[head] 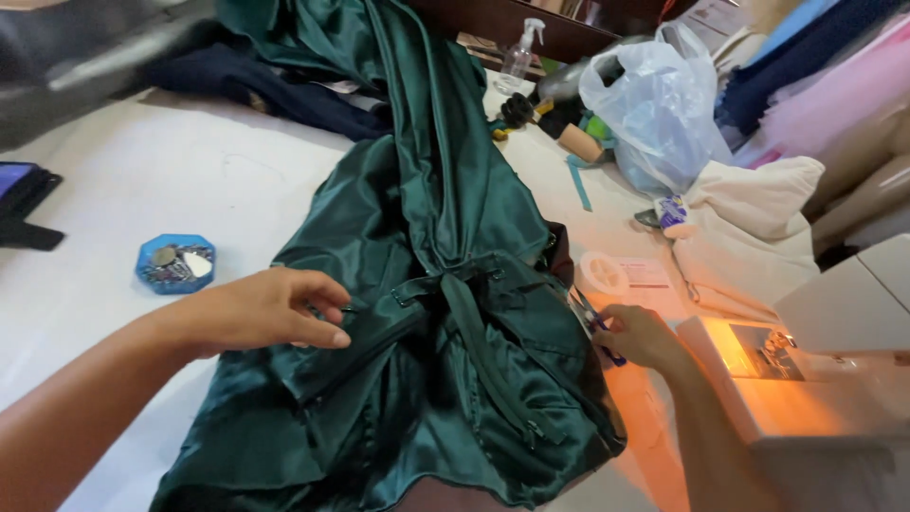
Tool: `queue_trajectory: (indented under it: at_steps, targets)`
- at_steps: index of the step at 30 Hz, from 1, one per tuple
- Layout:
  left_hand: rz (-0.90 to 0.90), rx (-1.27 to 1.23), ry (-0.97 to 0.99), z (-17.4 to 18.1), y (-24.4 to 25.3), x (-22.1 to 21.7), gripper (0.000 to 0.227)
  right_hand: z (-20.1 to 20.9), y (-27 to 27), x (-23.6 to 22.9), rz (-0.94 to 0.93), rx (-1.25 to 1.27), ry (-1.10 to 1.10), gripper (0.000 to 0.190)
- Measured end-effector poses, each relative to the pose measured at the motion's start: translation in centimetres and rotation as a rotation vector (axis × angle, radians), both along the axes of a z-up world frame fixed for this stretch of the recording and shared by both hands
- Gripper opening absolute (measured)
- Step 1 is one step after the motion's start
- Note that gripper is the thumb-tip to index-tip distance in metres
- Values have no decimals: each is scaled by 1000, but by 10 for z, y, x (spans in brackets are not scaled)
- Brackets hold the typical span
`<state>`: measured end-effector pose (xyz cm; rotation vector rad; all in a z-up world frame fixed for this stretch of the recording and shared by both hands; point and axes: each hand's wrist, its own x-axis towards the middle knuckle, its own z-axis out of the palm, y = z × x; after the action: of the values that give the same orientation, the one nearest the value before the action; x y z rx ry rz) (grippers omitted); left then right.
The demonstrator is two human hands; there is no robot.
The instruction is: The person uses scissors to cut a dark green satin garment on a work table. They repeatedly lift and reposition the fabric to access different seams and edges, making precise cuts along the material.
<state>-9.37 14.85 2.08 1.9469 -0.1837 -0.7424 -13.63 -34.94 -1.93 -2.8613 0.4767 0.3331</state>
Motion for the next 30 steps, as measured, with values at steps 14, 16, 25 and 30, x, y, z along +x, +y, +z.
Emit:
queue_trajectory:
  at_steps: [14,16,25,30]
  targets:
    - [-149,302,-184,-37,-23,-1,105,35,72,-4,52,1290,-508,30]
    - [-145,337,-220,-46,-25,8,95,33,101,4,115,1340,-491,28]
    - [188,35,-268,-18,-21,26,21,65,222,47,438,606,-263,41]
    - [123,57,-337,-18,-13,64,20,38,232,86,493,567,-100,14]
